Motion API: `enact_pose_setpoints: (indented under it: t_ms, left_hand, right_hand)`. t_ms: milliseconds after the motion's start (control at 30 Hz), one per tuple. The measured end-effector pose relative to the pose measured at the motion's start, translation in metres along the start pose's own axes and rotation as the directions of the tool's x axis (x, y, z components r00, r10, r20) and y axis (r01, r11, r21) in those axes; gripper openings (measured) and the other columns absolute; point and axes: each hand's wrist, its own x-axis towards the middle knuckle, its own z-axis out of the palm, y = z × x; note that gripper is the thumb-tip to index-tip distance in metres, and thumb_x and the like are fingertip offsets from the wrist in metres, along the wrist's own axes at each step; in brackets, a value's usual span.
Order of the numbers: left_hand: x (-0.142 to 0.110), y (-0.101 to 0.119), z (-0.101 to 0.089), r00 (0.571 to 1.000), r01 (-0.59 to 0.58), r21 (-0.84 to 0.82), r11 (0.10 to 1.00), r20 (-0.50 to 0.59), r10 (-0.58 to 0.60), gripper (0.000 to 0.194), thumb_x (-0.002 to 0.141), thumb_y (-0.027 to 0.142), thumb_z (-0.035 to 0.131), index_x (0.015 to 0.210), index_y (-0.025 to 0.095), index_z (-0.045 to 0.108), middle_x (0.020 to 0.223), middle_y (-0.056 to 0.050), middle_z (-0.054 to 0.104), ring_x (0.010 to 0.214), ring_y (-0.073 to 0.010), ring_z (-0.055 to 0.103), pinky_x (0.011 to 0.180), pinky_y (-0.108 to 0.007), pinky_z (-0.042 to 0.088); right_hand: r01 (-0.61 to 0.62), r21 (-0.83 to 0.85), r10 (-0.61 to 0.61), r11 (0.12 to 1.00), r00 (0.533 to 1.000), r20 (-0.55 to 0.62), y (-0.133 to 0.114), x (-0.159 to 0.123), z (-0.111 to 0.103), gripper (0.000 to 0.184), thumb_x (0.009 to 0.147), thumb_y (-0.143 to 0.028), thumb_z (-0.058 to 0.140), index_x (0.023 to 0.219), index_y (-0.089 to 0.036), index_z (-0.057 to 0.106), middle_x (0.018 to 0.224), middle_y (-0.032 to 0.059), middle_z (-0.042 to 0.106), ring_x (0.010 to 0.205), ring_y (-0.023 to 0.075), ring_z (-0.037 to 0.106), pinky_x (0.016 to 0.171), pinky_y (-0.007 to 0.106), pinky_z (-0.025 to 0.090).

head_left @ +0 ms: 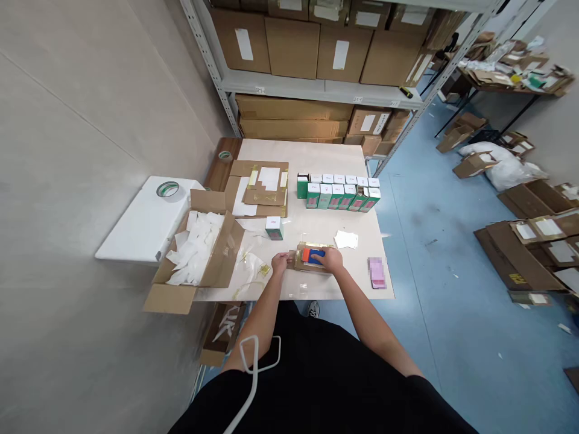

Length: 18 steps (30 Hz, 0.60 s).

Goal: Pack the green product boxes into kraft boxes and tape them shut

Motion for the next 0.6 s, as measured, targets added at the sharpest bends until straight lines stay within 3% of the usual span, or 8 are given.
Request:
enact_pose_setpoints:
  t_ms: [267, 600]
  left_hand:
    - [0.012, -0.006, 0.006, 0.998, 0.069, 0.015, 0.998, 0.004, -0.069, 0.013, 0.084, 0.021, 0.068, 0.093, 0.015, 0.075, 0.086, -0.01, 0.08, 0.077, -0.0193, 0.074, 0.073, -0.029, 0.057]
    - [0.02, -0.012, 0.02, 0.986, 0.14, 0.146, 0.979, 0.071, -0.152, 0.013, 0.09, 0.023, 0.062, 0.096, 0.017, 0.072, 0.088, -0.009, 0.078, 0.077, -0.0191, 0.073, 0.067, -0.027, 0.056]
  right_hand:
    - [-0.038, -0.173, 0.052, 0.984, 0.995, 0.08, -0.017, -0.005, -0.011, 0.053, 0.092, -0.07, 0.063, 0.119, -0.027, 0.077, 0.117, 0.0099, 0.077, 0.11, 0.0271, 0.07, 0.094, 0.033, 0.048]
    - [-0.053, -0.171, 0.07, 0.984, 0.993, 0.092, -0.02, -0.003, -0.011, 0.053, 0.091, -0.068, 0.067, 0.122, -0.026, 0.076, 0.117, 0.0097, 0.078, 0.109, 0.0264, 0.07, 0.092, 0.032, 0.049]
